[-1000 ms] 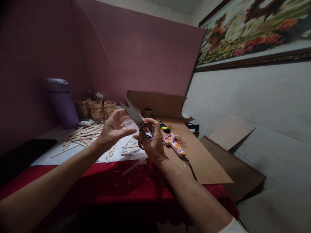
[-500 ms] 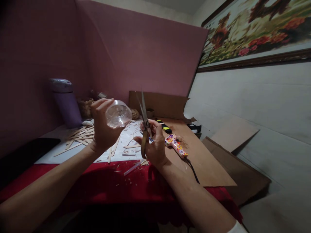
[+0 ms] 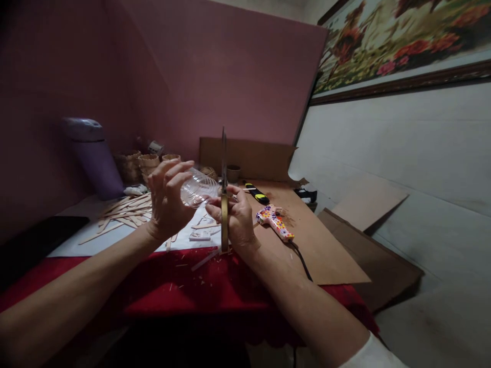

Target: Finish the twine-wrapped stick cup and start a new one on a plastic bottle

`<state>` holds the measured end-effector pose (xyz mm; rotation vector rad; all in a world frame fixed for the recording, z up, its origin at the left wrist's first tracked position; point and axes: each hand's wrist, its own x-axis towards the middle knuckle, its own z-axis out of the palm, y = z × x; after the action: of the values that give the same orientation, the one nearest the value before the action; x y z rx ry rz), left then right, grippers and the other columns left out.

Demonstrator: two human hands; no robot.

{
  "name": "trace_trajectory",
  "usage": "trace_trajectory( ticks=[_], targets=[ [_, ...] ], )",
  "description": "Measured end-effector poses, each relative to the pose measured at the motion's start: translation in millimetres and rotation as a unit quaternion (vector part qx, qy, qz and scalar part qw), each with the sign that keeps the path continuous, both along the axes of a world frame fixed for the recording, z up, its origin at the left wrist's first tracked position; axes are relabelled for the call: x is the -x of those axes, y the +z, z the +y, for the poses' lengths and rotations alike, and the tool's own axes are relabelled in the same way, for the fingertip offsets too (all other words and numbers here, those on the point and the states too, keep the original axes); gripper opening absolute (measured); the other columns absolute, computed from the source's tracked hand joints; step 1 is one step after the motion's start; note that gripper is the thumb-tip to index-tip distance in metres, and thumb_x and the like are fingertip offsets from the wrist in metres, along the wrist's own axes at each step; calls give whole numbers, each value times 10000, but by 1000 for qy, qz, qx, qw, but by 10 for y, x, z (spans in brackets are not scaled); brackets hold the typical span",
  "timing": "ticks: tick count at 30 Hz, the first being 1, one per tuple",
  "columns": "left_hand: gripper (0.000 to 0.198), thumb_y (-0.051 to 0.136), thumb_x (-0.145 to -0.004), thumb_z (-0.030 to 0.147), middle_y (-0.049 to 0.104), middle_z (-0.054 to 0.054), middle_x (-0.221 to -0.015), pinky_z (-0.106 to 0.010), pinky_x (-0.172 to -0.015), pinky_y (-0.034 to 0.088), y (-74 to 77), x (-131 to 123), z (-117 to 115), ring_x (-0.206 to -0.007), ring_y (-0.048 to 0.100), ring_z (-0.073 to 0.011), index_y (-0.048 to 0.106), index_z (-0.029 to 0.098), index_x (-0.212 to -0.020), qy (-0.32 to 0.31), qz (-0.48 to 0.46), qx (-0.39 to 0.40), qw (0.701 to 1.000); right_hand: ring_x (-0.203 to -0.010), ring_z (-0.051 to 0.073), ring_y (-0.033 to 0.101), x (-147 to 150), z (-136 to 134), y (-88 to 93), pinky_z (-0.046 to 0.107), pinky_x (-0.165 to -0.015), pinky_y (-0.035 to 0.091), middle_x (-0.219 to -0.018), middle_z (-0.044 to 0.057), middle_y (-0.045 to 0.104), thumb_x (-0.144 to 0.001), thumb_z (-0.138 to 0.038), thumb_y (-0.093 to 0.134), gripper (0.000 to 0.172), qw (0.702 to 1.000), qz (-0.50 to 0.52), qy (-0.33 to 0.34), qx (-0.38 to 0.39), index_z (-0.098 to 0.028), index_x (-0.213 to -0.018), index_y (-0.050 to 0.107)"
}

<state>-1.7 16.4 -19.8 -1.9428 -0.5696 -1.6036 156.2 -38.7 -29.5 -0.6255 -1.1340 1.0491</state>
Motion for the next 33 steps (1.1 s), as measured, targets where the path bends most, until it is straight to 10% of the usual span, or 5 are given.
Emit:
trace_trajectory(
  ticks=[11,33],
  targets=[
    [589,584,-873,312,615,-178,-1320,-491,-1025,308,-49,-61,-41,-1223,520,-348,429,188,-1428,109,104,-22,988,-501,86,579,-28,74,14,167,-405,381,-704,-49,695,-527,-235,891,617,997,42,-36,50,-213,-1009,507],
    [538,626,-824,250,625,-151,-1257,-604,-1156,212,3,13,-36,-1195,550,-336,525,208,-1351,109,145,29,983,-511,123,635,-88,179,-15,197,-426,473,-628,-59,676,-527,-227,875,555,997,42,-56,45,-199,-962,532]
  ],
)
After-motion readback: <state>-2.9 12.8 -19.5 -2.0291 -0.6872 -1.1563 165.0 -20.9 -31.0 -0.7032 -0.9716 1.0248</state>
